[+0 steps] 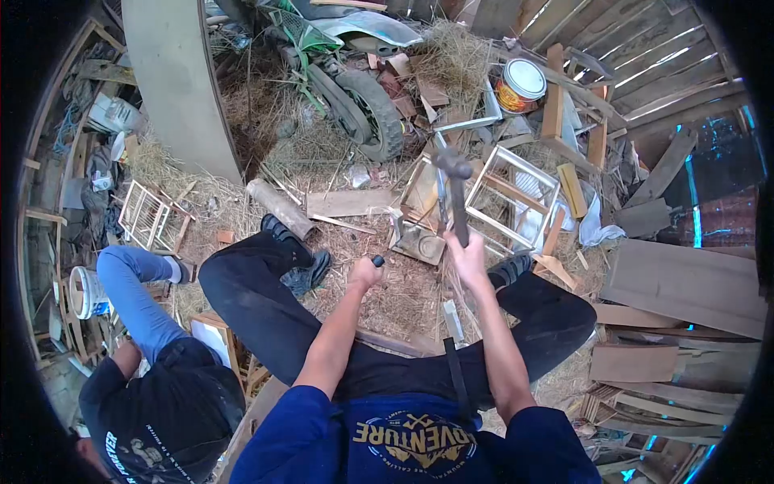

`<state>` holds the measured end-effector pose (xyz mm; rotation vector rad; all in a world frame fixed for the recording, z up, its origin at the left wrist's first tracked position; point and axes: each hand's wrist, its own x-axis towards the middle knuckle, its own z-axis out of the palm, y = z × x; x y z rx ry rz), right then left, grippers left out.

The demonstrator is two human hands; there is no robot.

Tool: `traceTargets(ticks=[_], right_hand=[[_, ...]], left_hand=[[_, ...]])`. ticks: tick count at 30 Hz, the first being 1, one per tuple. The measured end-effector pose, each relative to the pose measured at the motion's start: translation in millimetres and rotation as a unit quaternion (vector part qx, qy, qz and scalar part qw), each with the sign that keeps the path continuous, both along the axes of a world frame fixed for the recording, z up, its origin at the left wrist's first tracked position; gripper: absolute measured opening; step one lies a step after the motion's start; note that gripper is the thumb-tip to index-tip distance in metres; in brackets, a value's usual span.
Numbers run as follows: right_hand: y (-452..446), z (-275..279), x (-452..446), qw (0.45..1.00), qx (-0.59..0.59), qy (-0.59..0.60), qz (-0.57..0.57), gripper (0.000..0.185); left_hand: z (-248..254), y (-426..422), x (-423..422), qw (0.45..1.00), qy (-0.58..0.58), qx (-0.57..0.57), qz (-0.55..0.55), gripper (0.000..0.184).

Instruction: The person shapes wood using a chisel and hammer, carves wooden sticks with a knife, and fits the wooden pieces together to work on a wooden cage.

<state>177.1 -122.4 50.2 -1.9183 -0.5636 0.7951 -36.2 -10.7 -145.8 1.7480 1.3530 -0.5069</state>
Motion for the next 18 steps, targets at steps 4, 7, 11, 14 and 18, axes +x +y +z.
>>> traceTargets(ticks=[4,7,11,14,18], right_hand=[[19,42,9,0.991,0.132,0.029,-0.026,0.030],[24,16,3,0.982,0.180,0.023,-0.053,0.028],[-37,-135,-24,0.999,-0.018,0.030,-0.008,0.026],[-57,-168,-21,0.973,-0.197,0.114,0.032,0.025],[-50,-143,-30,0.977,-0.150,0.147,-0.050,0.020]], left_hand=[[-1,5,8,1.000,-0.004,0.020,0.008,0.041],[9,5,7,1.000,0.005,0.016,0.017,0.041],[25,1,15,0.999,0.018,0.022,0.027,0.040],[33,15,25,0.996,0.041,0.044,-0.066,0.038],[21,2,3,0.991,0.048,0.064,-0.106,0.035]])
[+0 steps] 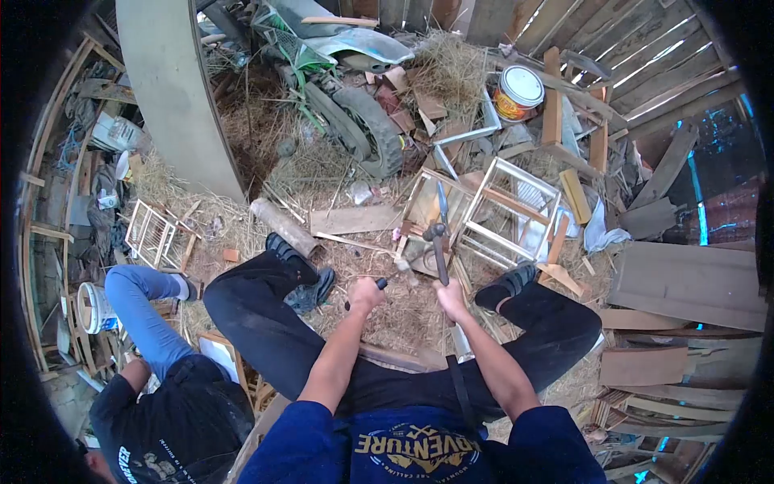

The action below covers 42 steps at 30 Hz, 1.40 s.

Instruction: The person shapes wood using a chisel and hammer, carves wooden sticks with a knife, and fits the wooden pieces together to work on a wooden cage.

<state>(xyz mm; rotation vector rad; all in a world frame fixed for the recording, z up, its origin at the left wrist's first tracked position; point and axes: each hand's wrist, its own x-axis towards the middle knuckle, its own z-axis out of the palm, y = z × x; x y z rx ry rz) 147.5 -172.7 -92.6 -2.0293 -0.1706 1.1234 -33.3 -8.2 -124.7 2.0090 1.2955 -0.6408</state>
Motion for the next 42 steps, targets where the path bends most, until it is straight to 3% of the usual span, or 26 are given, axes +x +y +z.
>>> traceTargets(ticks=[3,9,13,16,20,22,25,27,29,31,34,38,42], right_hand=[[-5,6,1,0.999,0.016,0.031,-0.026,0.021],[12,37,10,0.992,0.117,-0.048,-0.006,0.027],[33,96,23,0.985,0.144,-0.094,0.028,0.028],[48,177,28,0.986,0.133,-0.095,0.028,0.021],[47,181,42,0.964,0.191,-0.184,0.033,0.030],[48,154,45,0.966,0.212,-0.146,0.011,0.033],[50,83,27,0.952,0.290,-0.076,-0.061,0.035],[13,3,11,0.986,0.100,-0.132,0.035,0.027],[-13,-32,1,0.994,-0.073,-0.018,0.077,0.026],[-41,-55,-3,0.991,-0.117,-0.008,0.058,0.026],[-62,-67,9,0.976,-0.120,-0.080,0.163,0.021],[-49,-64,3,0.993,-0.055,-0.083,0.060,0.028],[-4,10,24,0.995,0.007,-0.095,0.027,0.028]], left_hand=[[9,0,4,0.999,0.003,-0.012,0.052,0.033],[2,11,18,0.996,0.022,-0.015,0.087,0.035],[-18,1,34,0.995,-0.024,-0.027,0.097,0.034],[-11,-2,42,0.990,-0.034,-0.052,0.123,0.034],[-8,13,39,0.988,-0.021,-0.052,0.141,0.036],[1,14,34,0.987,-0.034,-0.063,0.146,0.038],[-28,3,26,0.989,-0.016,-0.050,0.138,0.038],[-23,2,28,0.987,0.012,-0.067,0.146,0.040],[-9,9,37,0.986,0.024,-0.082,0.144,0.041],[-25,16,31,0.983,0.024,-0.071,0.168,0.041],[-35,10,28,0.984,0.026,-0.067,0.162,0.042],[-19,-7,22,0.990,0.005,-0.054,0.130,0.038],[-26,-16,16,0.980,-0.054,-0.065,0.178,0.036]])
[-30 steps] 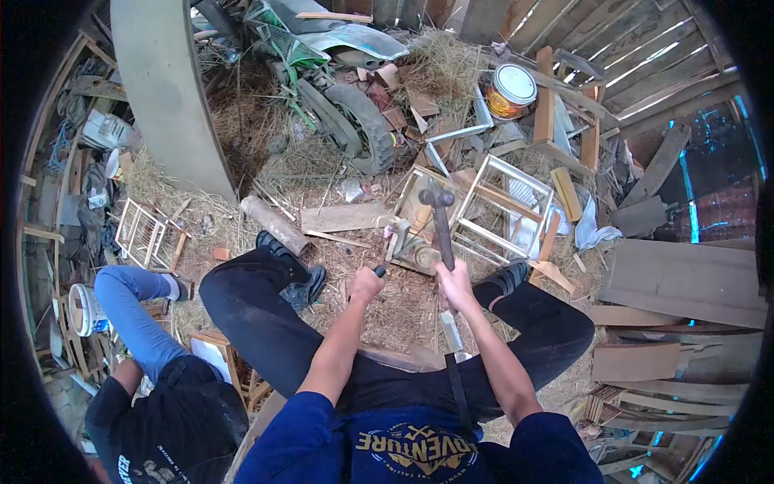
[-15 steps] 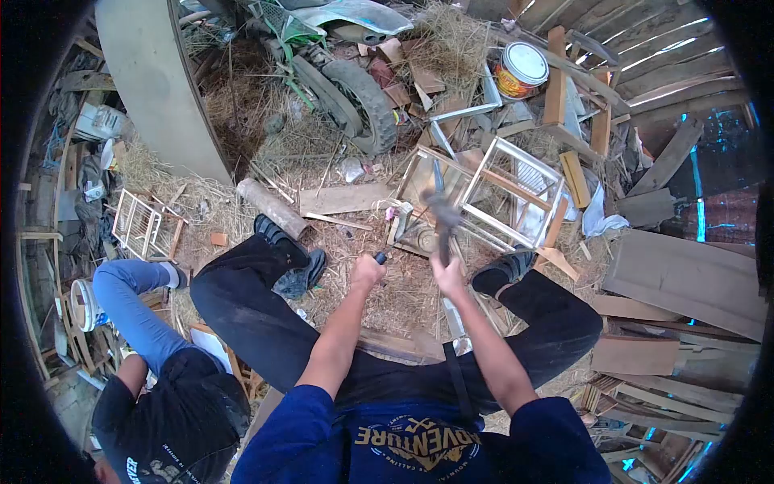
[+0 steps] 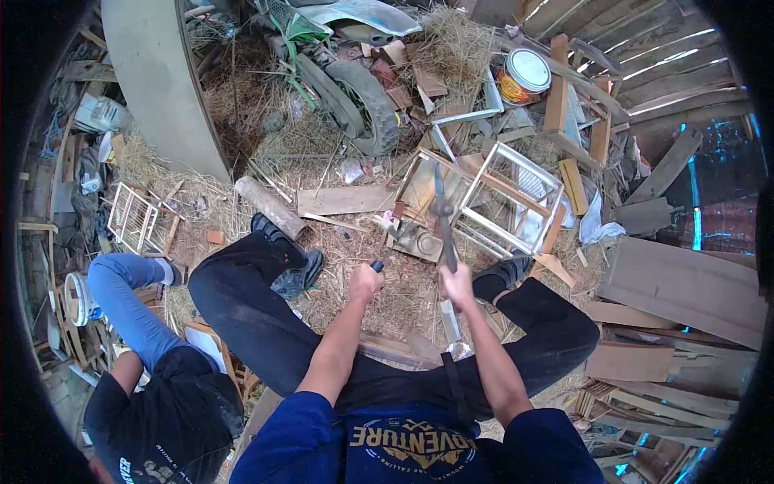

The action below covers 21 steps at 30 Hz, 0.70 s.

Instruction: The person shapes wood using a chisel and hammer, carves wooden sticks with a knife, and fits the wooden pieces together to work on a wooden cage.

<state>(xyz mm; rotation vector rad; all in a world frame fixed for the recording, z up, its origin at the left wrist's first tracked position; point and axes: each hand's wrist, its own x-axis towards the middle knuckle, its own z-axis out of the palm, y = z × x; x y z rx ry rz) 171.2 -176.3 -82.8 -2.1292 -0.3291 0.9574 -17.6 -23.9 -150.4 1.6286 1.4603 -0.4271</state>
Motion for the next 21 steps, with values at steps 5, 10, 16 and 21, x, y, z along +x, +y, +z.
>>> traceTargets(ticks=[5,10,16,21], right_hand=[[62,132,30,0.980,0.182,-0.081,0.018,0.029],[83,185,51,0.939,0.319,-0.111,0.065,0.021],[26,20,-17,0.999,-0.005,-0.039,0.026,0.029],[-97,-116,-53,0.972,-0.203,0.099,0.062,0.021]], left_hand=[[0,14,2,0.999,0.045,-0.009,-0.029,0.040],[4,12,9,0.998,0.059,-0.001,-0.034,0.040],[-5,10,4,0.997,0.068,-0.012,-0.020,0.040],[-3,26,20,0.998,0.060,-0.009,0.025,0.045]])
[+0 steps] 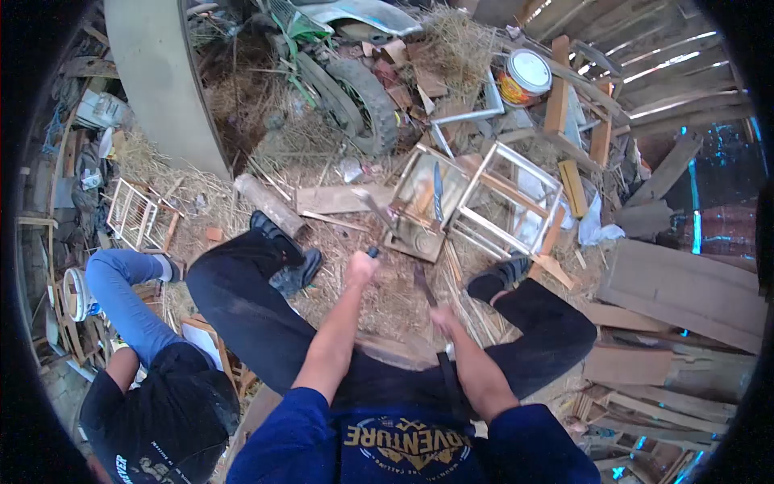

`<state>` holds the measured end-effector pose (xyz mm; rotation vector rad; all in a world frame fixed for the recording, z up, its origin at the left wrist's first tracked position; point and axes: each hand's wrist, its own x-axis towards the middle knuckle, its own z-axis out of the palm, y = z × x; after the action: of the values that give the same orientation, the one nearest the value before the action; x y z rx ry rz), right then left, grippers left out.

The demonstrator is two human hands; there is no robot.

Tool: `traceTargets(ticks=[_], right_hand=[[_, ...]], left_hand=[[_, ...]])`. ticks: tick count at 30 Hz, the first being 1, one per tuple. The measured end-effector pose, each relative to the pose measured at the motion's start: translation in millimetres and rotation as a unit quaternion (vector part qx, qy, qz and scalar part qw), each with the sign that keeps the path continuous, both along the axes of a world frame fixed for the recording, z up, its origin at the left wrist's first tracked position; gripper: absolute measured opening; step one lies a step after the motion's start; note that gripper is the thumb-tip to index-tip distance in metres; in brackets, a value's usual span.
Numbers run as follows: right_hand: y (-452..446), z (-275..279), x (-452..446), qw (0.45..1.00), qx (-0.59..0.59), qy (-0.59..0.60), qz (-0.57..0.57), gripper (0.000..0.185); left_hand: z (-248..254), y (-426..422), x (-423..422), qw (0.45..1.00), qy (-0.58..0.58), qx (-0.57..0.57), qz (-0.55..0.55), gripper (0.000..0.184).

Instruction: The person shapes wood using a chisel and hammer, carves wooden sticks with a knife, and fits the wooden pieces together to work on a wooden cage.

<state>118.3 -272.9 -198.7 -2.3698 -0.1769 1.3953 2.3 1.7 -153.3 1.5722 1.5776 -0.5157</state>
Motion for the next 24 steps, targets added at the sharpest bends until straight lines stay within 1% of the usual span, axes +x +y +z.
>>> traceTargets(ticks=[1,2,3,5,9,10,11,13,14,15,17,19,20,23,24], right_hand=[[3,8,6,0.998,-0.028,0.061,0.007,0.020],[-9,24,1,0.990,-0.070,0.125,0.010,0.022],[-20,31,-9,0.988,-0.082,0.126,0.031,0.022],[4,29,5,0.988,-0.083,0.105,0.080,0.023],[45,26,7,0.999,-0.006,0.044,0.018,0.017],[54,33,8,0.997,0.053,0.055,-0.017,0.026],[65,38,12,0.996,0.073,0.051,-0.025,0.028],[82,45,18,0.992,0.109,0.046,-0.039,0.032],[90,52,20,0.993,0.104,0.041,-0.038,0.030],[101,67,25,0.994,0.102,0.036,-0.035,0.029],[113,71,31,0.992,0.116,0.045,-0.030,0.026],[113,42,38,0.986,0.145,0.072,-0.029,0.022],[116,48,41,0.981,0.162,0.097,-0.029,0.020],[124,44,50,0.972,0.161,0.165,-0.044,0.015],[125,37,55,0.964,0.167,0.197,-0.070,0.011]], left_hand=[[-12,0,2,0.999,0.010,0.036,-0.025,0.045],[-15,0,1,0.998,0.003,0.024,-0.058,0.047],[-12,-9,-7,0.998,0.008,0.002,-0.068,0.047],[3,2,-1,0.997,-0.002,-0.015,-0.081,0.048],[18,-7,-18,0.997,-0.077,-0.011,-0.011,0.052],[9,-8,-22,0.995,-0.099,0.001,0.013,0.050],[-1,-5,-24,0.995,-0.096,-0.010,0.011,0.049],[4,-2,-28,0.996,-0.087,-0.033,0.007,0.045],[0,-2,-30,0.995,-0.096,-0.014,0.002,0.044],[-17,0,-33,0.994,-0.107,0.008,-0.003,0.042],[-11,9,-35,0.993,-0.117,0.033,-0.008,0.041],[38,15,-31,0.992,-0.118,0.033,-0.011,0.041],[57,17,-32,0.988,-0.146,0.039,-0.008,0.040],[95,21,-41,0.974,-0.212,-0.007,0.079,0.038],[116,26,-45,0.966,-0.233,-0.054,0.094,0.034]])
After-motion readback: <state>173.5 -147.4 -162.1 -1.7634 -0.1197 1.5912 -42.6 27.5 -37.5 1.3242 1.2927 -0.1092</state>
